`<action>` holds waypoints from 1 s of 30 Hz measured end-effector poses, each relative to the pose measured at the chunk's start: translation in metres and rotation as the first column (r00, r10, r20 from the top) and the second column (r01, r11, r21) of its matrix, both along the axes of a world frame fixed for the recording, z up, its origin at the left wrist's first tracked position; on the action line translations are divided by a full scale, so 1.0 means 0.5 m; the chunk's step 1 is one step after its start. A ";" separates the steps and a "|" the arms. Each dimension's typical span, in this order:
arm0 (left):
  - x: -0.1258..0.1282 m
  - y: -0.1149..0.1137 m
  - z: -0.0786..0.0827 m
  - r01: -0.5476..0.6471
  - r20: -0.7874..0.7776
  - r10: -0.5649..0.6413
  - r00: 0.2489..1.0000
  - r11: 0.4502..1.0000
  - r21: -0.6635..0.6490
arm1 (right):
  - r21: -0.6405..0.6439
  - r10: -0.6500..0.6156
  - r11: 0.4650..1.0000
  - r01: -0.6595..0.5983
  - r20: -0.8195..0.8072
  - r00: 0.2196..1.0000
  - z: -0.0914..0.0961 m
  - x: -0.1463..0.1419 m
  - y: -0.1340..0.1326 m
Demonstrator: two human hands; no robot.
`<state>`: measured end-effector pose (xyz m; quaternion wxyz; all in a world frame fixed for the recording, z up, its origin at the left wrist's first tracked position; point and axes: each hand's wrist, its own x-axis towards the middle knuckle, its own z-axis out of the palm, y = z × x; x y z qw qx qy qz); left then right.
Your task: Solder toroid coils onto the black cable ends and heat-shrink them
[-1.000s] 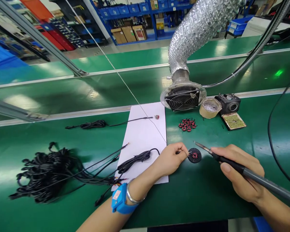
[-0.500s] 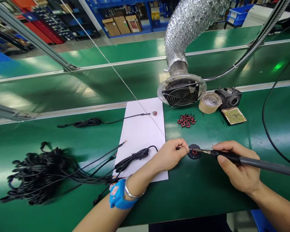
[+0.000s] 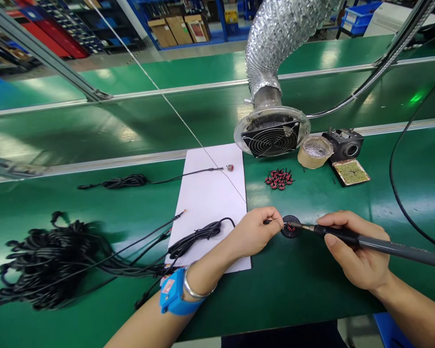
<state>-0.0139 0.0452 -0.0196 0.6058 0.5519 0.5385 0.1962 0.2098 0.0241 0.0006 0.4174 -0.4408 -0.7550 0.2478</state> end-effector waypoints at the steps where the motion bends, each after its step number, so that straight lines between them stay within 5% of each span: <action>1: 0.000 0.000 0.000 0.000 -0.002 0.000 1.000 1.000 -0.003 | -0.001 -0.002 1.000 0.002 0.002 1.000 0.001 0.000 0.000; 30: 0.000 0.000 0.001 0.003 0.002 -0.003 1.000 1.000 -0.022 | 0.075 0.057 0.996 -0.055 -0.027 0.998 0.012 -0.015 0.001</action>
